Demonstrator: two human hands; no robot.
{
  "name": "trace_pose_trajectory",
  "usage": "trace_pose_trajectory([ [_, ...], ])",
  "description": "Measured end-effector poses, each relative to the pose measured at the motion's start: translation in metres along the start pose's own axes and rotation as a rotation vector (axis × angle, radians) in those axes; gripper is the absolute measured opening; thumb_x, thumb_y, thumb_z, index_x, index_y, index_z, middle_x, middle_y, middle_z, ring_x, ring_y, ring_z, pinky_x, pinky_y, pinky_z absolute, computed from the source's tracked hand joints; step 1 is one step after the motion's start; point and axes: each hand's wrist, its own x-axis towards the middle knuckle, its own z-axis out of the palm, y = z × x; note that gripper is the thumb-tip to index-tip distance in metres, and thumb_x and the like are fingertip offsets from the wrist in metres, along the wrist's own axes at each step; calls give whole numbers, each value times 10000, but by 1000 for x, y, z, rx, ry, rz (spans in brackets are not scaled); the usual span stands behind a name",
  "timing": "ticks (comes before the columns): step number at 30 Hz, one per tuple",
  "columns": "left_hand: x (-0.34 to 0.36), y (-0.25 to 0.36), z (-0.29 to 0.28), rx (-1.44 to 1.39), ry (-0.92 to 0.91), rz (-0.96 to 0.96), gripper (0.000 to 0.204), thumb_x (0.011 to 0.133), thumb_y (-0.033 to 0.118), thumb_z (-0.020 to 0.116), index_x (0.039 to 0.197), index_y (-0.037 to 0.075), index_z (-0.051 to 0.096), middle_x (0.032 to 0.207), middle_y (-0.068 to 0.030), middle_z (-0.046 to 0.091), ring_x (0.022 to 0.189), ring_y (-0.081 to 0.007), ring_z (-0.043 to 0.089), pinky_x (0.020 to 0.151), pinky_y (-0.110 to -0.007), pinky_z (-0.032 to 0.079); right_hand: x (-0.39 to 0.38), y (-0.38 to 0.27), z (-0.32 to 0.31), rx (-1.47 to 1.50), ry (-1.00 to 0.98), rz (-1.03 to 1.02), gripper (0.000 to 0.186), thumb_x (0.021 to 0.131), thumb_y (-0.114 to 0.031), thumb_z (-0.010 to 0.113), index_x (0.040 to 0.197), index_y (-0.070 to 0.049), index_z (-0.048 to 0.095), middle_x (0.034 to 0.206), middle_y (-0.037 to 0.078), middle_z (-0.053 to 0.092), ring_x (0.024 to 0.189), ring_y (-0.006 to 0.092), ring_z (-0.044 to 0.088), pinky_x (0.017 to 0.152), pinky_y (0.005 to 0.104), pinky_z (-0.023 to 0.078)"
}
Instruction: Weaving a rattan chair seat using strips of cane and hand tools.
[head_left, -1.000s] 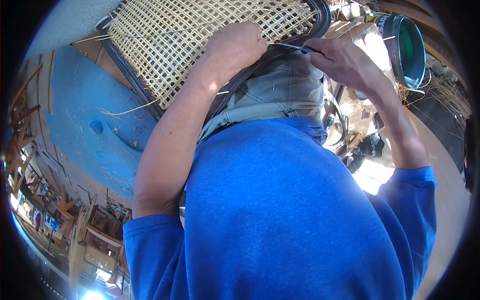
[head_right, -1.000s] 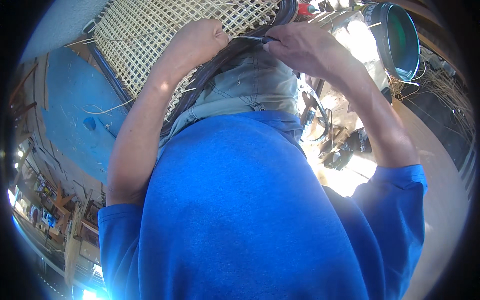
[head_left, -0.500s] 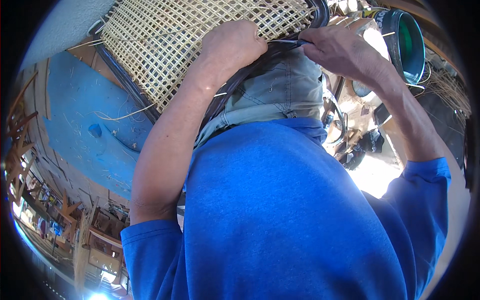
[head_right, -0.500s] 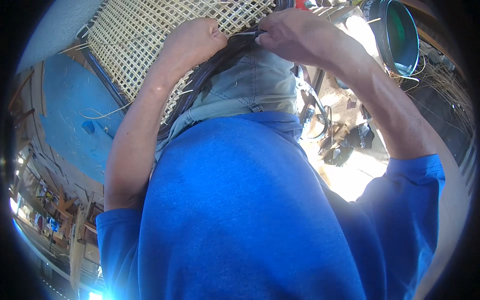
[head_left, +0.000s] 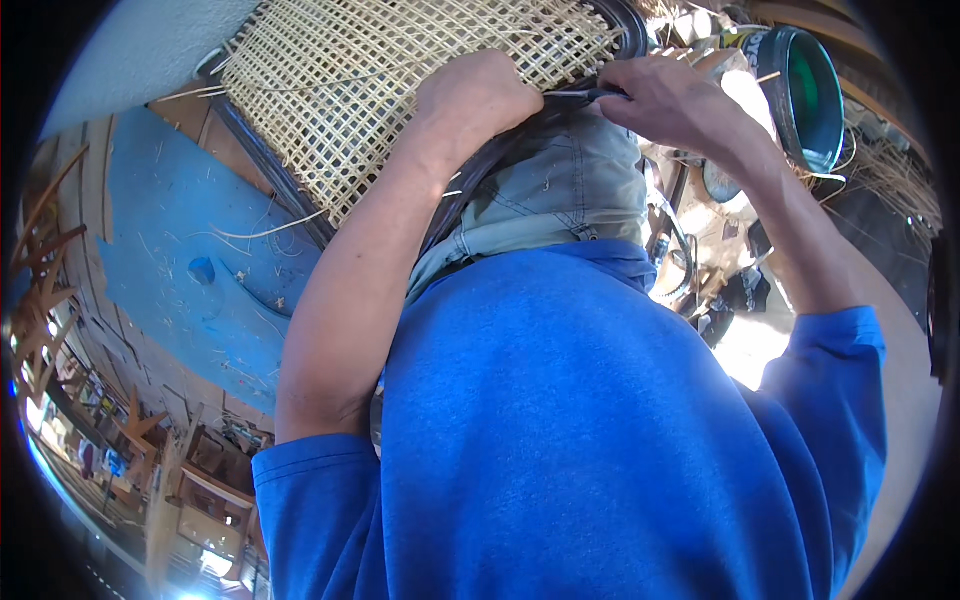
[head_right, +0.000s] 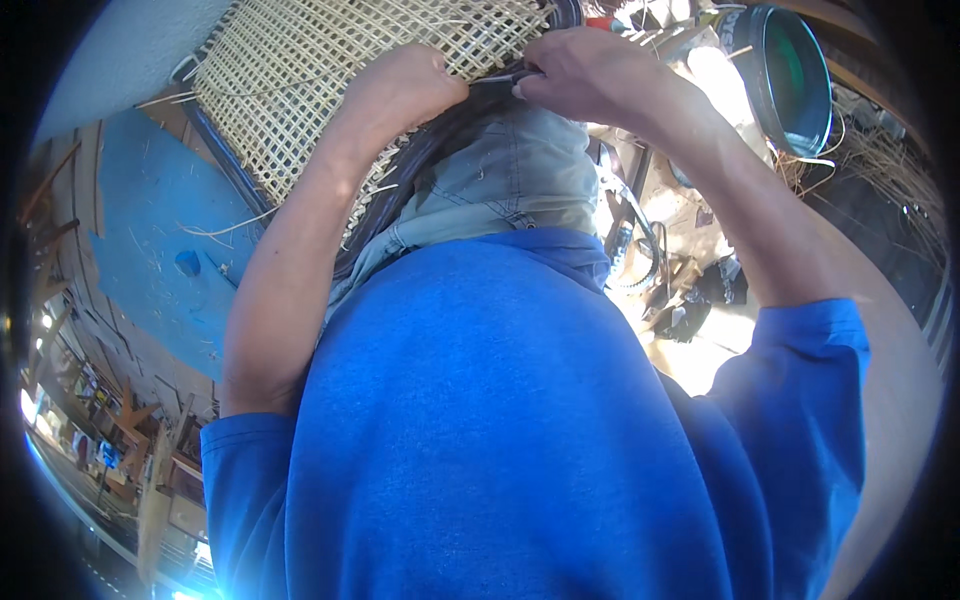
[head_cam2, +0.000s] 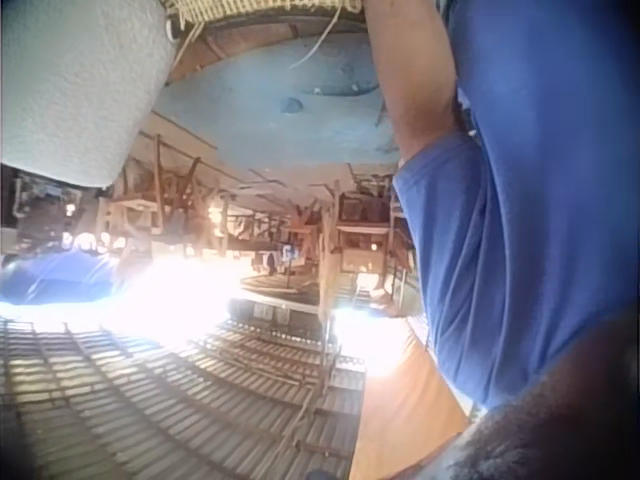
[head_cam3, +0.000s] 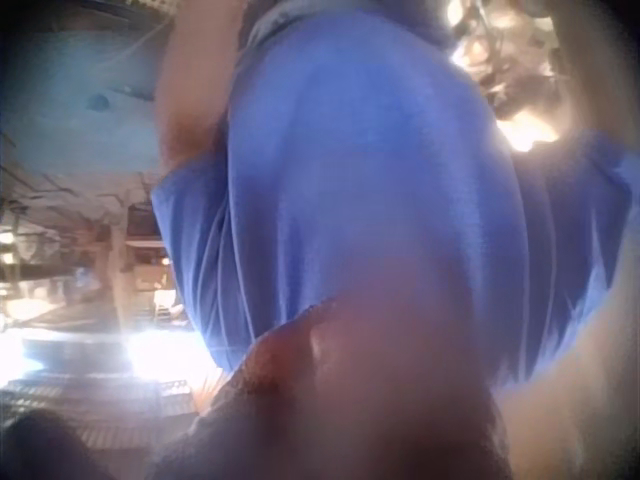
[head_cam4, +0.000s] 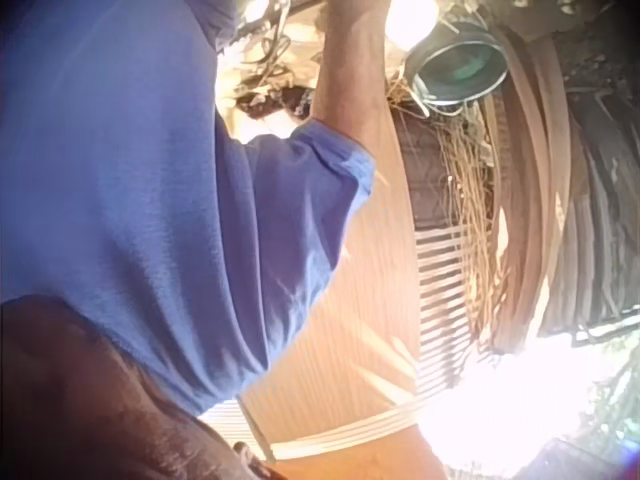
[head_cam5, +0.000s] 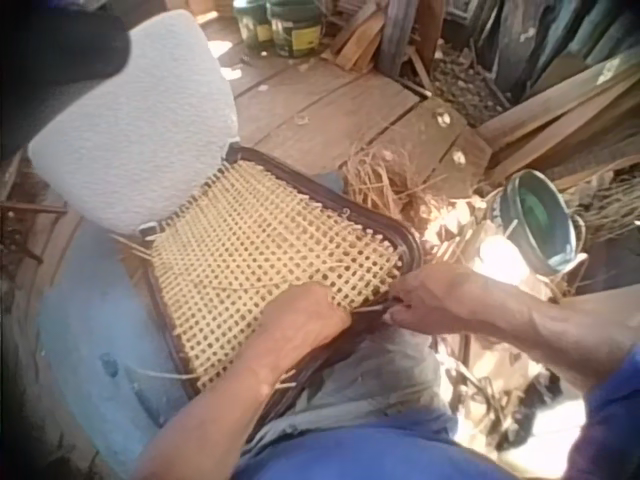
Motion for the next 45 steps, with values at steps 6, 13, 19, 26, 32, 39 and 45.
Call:
trace_pose_trajectory([
  [6,-8,-1,-15,-20,-124,-2,351,726,260,550,920,-4,678,930,-212,658,889,-349,638,789,-425,501,-41,0,-20,196,-44,93,294,876,-242,537,1030,1,598,747,108,584,598,204,544,582,325,459],
  [13,-68,-31,-46,-752,156,-2,280,861,257,534,757,6,598,621,-35,555,548,-149,493,547,-309,418,-117,11,81,1120,220,555,321,939,-267,528,1119,-4,566,686,-27,510,519,32,436,442,179,330],
  [19,-182,-23,-107,-1158,262,390,313,884,195,492,707,-54,559,611,-84,526,547,-152,498,502,-278,396,-126,3,175,661,399,755,345,904,-242,546,1191,-52,524,751,61,606,629,141,565,576,274,453],
  [26,-358,99,-163,-825,266,-353,227,808,83,578,1014,-11,579,916,-113,590,769,-175,586,629,-267,504,-140,22,210,511,350,810,384,872,-254,584,1189,-47,528,1127,208,595,1015,356,594,873,399,470],
  [32,-266,128,-169,-520,346,-1078,196,798,74,585,975,-9,598,904,-102,601,746,-179,601,559,-246,495,-124,12,227,354,407,783,323,856,-268,564,1143,-119,552,996,200,633,905,377,615,787,449,490],
  [39,-255,145,-182,245,570,-2103,155,784,63,595,920,-6,624,887,-87,618,714,-185,623,463,-217,482,-109,-7,209,316,126,824,423,878,-349,550,1196,-78,485,1059,189,622,948,332,625,789,414,514],
  [45,-249,116,-193,831,731,-2729,135,756,57,590,872,2,631,844,-77,619,676,-184,621,418,-223,470,-128,-13,192,593,323,897,304,860,-248,580,1083,-45,548,1042,187,619,958,355,603,812,441,482],
])
